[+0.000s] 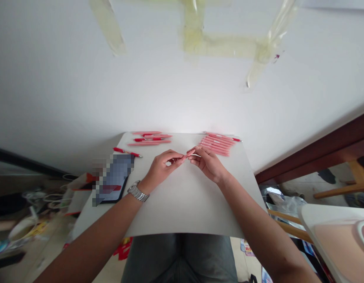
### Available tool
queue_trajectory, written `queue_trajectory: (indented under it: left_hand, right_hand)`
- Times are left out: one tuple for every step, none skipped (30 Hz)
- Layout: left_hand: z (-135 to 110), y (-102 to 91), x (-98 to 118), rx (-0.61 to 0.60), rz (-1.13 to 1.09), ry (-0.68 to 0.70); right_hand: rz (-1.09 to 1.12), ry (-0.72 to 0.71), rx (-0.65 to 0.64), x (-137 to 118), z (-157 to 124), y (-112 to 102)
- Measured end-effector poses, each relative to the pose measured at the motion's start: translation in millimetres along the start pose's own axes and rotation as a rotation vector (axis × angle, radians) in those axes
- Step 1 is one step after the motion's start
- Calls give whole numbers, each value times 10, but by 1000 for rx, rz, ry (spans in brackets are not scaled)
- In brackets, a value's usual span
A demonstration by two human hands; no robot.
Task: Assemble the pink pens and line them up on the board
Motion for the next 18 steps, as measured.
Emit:
queue_trajectory:
  left_hand:
    - [1, 0, 1, 0, -6, -6]
    - [1, 0, 5, -1, -12, -10]
    - [2, 1, 9, -2, -19, -15]
    - [3, 2, 12, -4, -28, -19]
    - [3, 3, 14, -6, -37, -23]
    - [4, 5, 14, -8, -45, -29]
    - [4, 7, 13, -10, -50, -35]
    - [4, 9, 11, -12, -52, -40]
    - [4, 11, 9, -14, -53, -44]
    - [4, 14, 8, -15, -53, -46]
    - [4, 17, 8, -16, -54, -46]
    - [3, 19, 8, -17, -56, -45]
    - [3, 22, 8, -16, -58, -43]
    - [1, 24, 8, -16, -60, -40]
    - [-1, 27, 7, -15, -61, -38]
    - [-2, 30, 5, -14, -63, -37]
    - [-4, 32, 2, -12, -65, -37]
    - [-5, 34, -1, -12, -67, -37]
  right_hand:
    - [6, -1, 0, -2, 1, -3]
    - [13, -2, -4, -3, 3, -3]
    - [19, 4, -11, 4, 5, 1]
    - [28, 7, -16, 6, 8, 3]
    - [42, 7, -15, 4, 12, -1]
    - [52, 15, -18, 12, 16, 0]
    - [63, 20, -14, 15, 20, -6]
    - [70, 26, -12, 20, 25, -11]
    - [73, 31, -10, 23, 28, -14]
    - [72, 32, -8, 24, 30, -18]
    - [65, 32, -7, 24, 31, -20]
    - [54, 29, -5, 23, 31, -24]
    - [39, 26, -1, 21, 30, -28]
    - [21, 22, 5, 18, 29, -34]
    - [0, 16, 12, 15, 28, -41]
    - [-22, 10, 20, 12, 28, -49]
    - [-45, 4, 27, 9, 28, -56]
    - [-67, -2, 32, 7, 28, -62]
Point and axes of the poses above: each hand's wrist, its own z-axis towards the middle knuckle, its own y-axis out of the palm, x = y × z, the point moved 10 cm from there along z, towards the middle knuckle, and after that the axes turned 6 degrees about x, right-handed, at the moved point
